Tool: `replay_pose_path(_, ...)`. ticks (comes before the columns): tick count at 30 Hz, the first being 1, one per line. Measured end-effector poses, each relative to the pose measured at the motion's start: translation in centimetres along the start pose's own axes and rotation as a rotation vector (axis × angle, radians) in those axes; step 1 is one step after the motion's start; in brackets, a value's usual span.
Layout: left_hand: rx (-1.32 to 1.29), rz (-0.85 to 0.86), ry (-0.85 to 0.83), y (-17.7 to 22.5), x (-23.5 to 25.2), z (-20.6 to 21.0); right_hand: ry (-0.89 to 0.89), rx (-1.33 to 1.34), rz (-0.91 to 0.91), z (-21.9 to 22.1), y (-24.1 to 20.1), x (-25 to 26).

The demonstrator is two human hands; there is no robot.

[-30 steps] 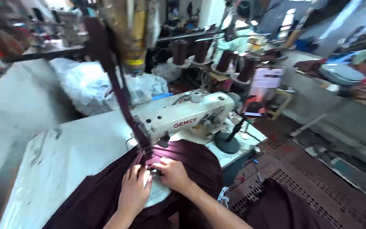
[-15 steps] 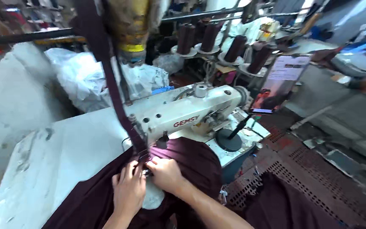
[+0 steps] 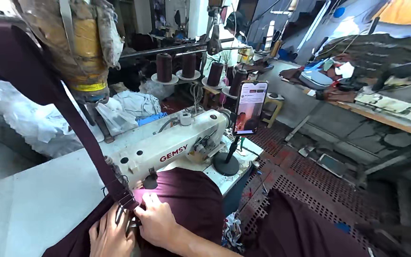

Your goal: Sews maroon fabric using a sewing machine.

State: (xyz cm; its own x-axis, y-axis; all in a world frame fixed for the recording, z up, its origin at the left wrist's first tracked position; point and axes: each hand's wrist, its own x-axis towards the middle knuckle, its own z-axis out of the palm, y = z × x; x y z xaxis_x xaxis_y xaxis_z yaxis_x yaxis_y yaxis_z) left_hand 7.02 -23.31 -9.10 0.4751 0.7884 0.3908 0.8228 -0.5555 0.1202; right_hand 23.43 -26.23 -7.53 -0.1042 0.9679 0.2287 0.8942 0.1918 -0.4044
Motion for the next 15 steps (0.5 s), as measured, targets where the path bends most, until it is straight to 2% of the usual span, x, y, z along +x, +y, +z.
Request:
replay_pose_path(5,-0.043,0.020,-0.048,1.0,-2.4,-0.5,0.149,-0.055,-0.123,1.2,1.2,0.2)
replay_pose_path(12,-0.049,0.035,-0.038,0.8,-2.4,-0.3,0.141,-0.003,-0.387,1.1,4.6,1.7)
replay_pose_path(15,-0.040,0.017,-0.002,1.2,-2.2,-0.1,0.067,0.017,-0.430,0.2,5.7,3.4)
